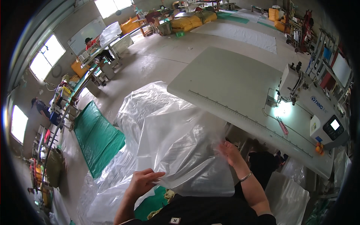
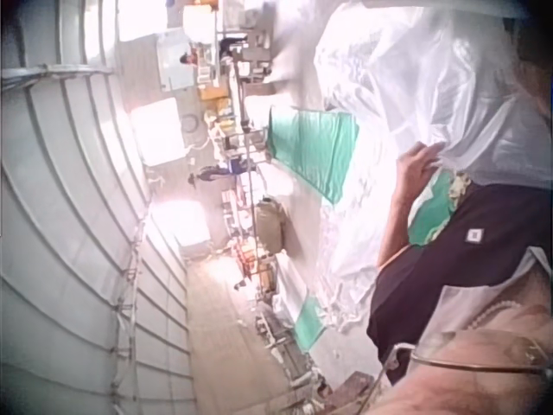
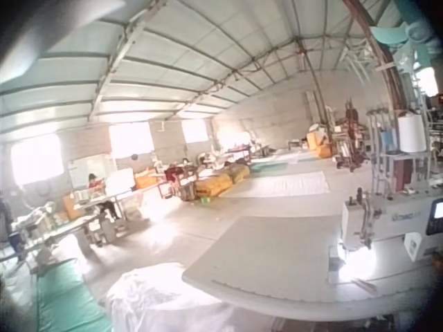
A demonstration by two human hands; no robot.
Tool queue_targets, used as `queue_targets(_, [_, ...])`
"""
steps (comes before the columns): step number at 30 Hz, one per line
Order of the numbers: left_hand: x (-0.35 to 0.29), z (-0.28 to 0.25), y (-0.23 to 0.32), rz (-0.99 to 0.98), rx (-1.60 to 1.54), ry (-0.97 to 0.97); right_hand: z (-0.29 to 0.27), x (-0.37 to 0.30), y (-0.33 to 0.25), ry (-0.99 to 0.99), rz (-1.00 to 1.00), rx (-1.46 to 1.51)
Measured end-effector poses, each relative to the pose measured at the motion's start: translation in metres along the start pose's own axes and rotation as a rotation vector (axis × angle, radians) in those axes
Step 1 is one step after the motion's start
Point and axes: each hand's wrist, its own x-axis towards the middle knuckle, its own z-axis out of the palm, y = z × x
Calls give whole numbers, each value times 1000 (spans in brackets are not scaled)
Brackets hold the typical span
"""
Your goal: The person aligns and sews large white plastic sheets using an industrial sewing machine. They repeatedly fold the edges of the plastic, guide the material under the needle, and operate the machine to stitch the seams in a factory setting.
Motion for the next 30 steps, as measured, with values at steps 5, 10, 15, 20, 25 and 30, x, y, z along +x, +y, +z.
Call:
queue_targets(5, [-3, -38, -15, 1, 5, 374, 33, -20, -27, -60, -84, 90])
queue_targets(10, [-11, -87, -15, 225, -243, 609, 47, -9, -53, 282, -593, -562])
queue_targets(15, [-42, -131, -13, 459, -584, 605, 69, 23, -84, 351, -1039, -1184])
queue_targets(20, [-83, -188, -4, 702, -730, 728, 78, 66, -66, -28, -943, -1293])
queue_targets(25, [-98, -286, -6, 918, -1022, 686, 47, 65, -9, -10, -850, -1418])
queue_targets(30, [-56, -332, 0, 610, -942, 941, 33, 20, -4, 152, -857, -1131])
